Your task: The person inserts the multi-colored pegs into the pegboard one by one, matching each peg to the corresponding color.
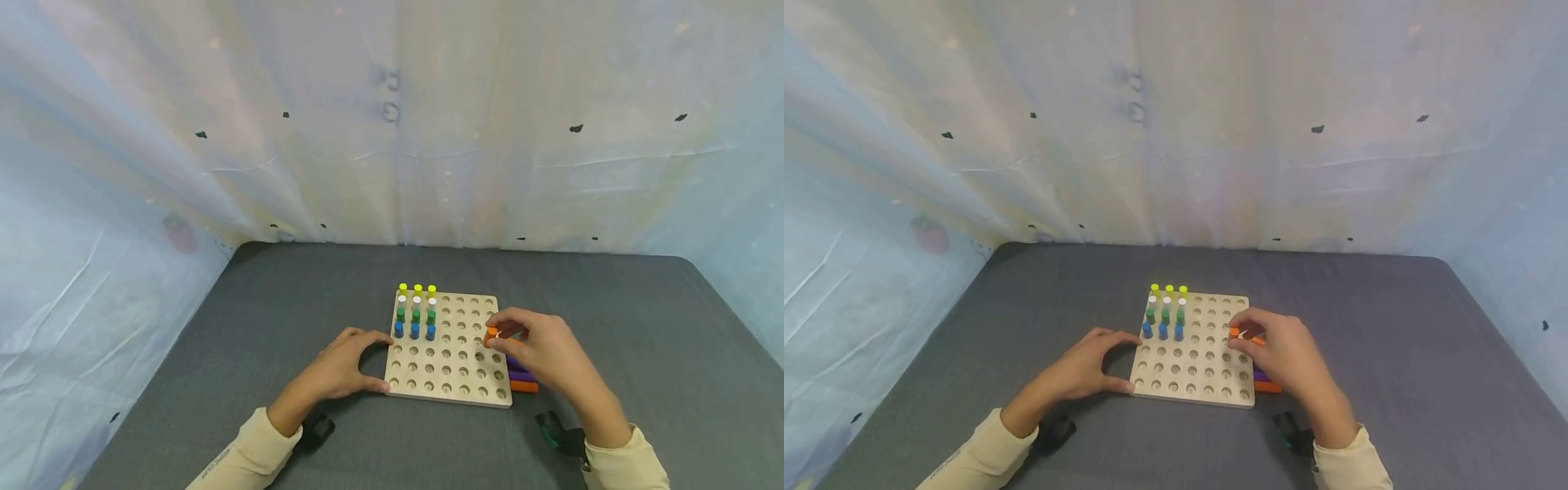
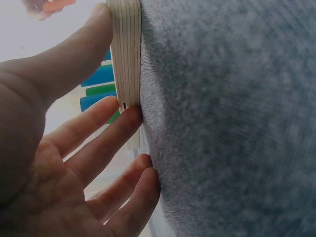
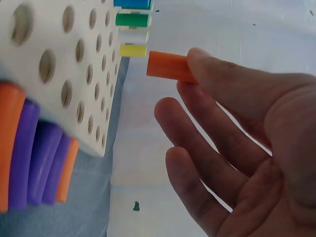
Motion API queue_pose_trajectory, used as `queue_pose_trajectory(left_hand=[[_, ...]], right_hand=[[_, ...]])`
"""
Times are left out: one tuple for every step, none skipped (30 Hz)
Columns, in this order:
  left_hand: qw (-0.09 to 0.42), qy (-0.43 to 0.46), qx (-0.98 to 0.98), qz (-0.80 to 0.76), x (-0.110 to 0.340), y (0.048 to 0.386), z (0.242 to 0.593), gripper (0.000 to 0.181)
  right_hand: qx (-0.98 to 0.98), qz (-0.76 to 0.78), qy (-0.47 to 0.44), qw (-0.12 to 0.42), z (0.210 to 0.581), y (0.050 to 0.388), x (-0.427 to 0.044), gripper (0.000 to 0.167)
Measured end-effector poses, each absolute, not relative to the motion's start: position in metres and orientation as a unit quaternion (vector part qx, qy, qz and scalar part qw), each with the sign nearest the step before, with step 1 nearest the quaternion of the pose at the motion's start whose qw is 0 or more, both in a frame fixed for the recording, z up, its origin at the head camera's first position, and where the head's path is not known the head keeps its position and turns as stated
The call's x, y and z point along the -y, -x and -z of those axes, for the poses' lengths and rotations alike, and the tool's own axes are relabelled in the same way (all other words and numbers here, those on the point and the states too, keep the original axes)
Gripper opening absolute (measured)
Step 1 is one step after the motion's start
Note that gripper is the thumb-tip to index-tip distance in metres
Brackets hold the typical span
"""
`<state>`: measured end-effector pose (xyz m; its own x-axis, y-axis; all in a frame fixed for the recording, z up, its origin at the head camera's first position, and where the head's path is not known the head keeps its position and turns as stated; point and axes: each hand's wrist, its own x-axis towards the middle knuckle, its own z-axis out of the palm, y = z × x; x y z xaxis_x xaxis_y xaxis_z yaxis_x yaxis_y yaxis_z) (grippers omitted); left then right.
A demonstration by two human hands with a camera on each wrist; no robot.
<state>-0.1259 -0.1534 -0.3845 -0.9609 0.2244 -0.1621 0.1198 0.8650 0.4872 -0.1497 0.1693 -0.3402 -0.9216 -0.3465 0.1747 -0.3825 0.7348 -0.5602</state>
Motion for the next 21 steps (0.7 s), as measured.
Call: queue_pose_trajectory(left_hand=[[0.108, -0.091, -0.959, -0.247, 0.154, 0.126, 0.384, 0.072], [0.108, -0.093, -0.957, -0.251, 0.154, 0.126, 0.384, 0.072], [0.109, -0.094, -0.956, -0.255, 0.155, 0.125, 0.384, 0.072], [0.109, -0.096, -0.955, -0.259, 0.155, 0.125, 0.384, 0.072], [0.11, -0.097, -0.954, -0.262, 0.155, 0.125, 0.384, 0.072], [0.112, -0.097, -0.953, -0.264, 0.156, 0.125, 0.384, 0.071], [0.114, -0.097, -0.952, -0.267, 0.156, 0.125, 0.384, 0.071], [0.116, -0.096, -0.952, -0.268, 0.157, 0.125, 0.383, 0.071], [0.118, -0.094, -0.951, -0.27, 0.157, 0.125, 0.383, 0.071], [0.12, -0.094, -0.951, -0.271, 0.157, 0.125, 0.383, 0.071], [0.121, -0.093, -0.95, -0.271, 0.157, 0.126, 0.382, 0.07], [0.122, -0.092, -0.95, -0.272, 0.157, 0.126, 0.382, 0.07], [0.122, -0.091, -0.95, -0.272, 0.157, 0.126, 0.382, 0.069], [0.121, -0.091, -0.95, -0.271, 0.157, 0.126, 0.382, 0.068], [0.12, -0.091, -0.951, -0.271, 0.157, 0.127, 0.382, 0.067], [0.119, -0.091, -0.951, -0.27, 0.157, 0.127, 0.382, 0.066], [0.118, -0.091, -0.952, -0.269, 0.156, 0.127, 0.382, 0.065], [0.118, -0.092, -0.952, -0.267, 0.156, 0.127, 0.382, 0.064], [0.117, -0.092, -0.952, -0.266, 0.156, 0.127, 0.382, 0.064], [0.116, -0.093, -0.953, -0.265, 0.156, 0.127, 0.383, 0.064], [0.116, -0.093, -0.953, -0.264, 0.156, 0.127, 0.383, 0.064]], right_hand=[[0.93, -0.31, -0.197, 0.028, 0.34, 0.15, -0.167, 0.018], [0.929, -0.312, -0.198, 0.026, 0.339, 0.15, -0.165, 0.019], [0.929, -0.313, -0.196, 0.023, 0.339, 0.15, -0.163, 0.019], [0.928, -0.316, -0.195, 0.019, 0.339, 0.15, -0.161, 0.02], [0.928, -0.318, -0.194, 0.017, 0.339, 0.15, -0.158, 0.02], [0.928, -0.319, -0.194, 0.016, 0.339, 0.149, -0.156, 0.02], [0.927, -0.32, -0.195, 0.016, 0.338, 0.149, -0.153, 0.021], [0.926, -0.321, -0.196, 0.016, 0.338, 0.148, -0.151, 0.02], [0.926, -0.321, -0.198, 0.018, 0.338, 0.148, -0.148, 0.02], [0.925, -0.322, -0.202, 0.021, 0.338, 0.148, -0.146, 0.019], [0.923, -0.322, -0.207, 0.025, 0.338, 0.147, -0.143, 0.019], [0.922, -0.323, -0.211, 0.027, 0.338, 0.147, -0.141, 0.019], [0.921, -0.325, -0.214, 0.028, 0.338, 0.147, -0.139, 0.019], [0.919, -0.325, -0.219, 0.03, 0.338, 0.146, -0.136, 0.019], [0.918, -0.326, -0.224, 0.031, 0.338, 0.146, -0.134, 0.019], [0.917, -0.327, -0.227, 0.031, 0.338, 0.146, -0.132, 0.019], [0.916, -0.328, -0.23, 0.031, 0.338, 0.146, -0.13, 0.019], [0.915, -0.328, -0.232, 0.032, 0.338, 0.146, -0.127, 0.018], [0.914, -0.328, -0.234, 0.034, 0.338, 0.146, -0.125, 0.018], [0.913, -0.329, -0.238, 0.035, 0.338, 0.145, -0.122, 0.018], [0.912, -0.331, -0.238, 0.036, 0.338, 0.145, -0.119, 0.018]])
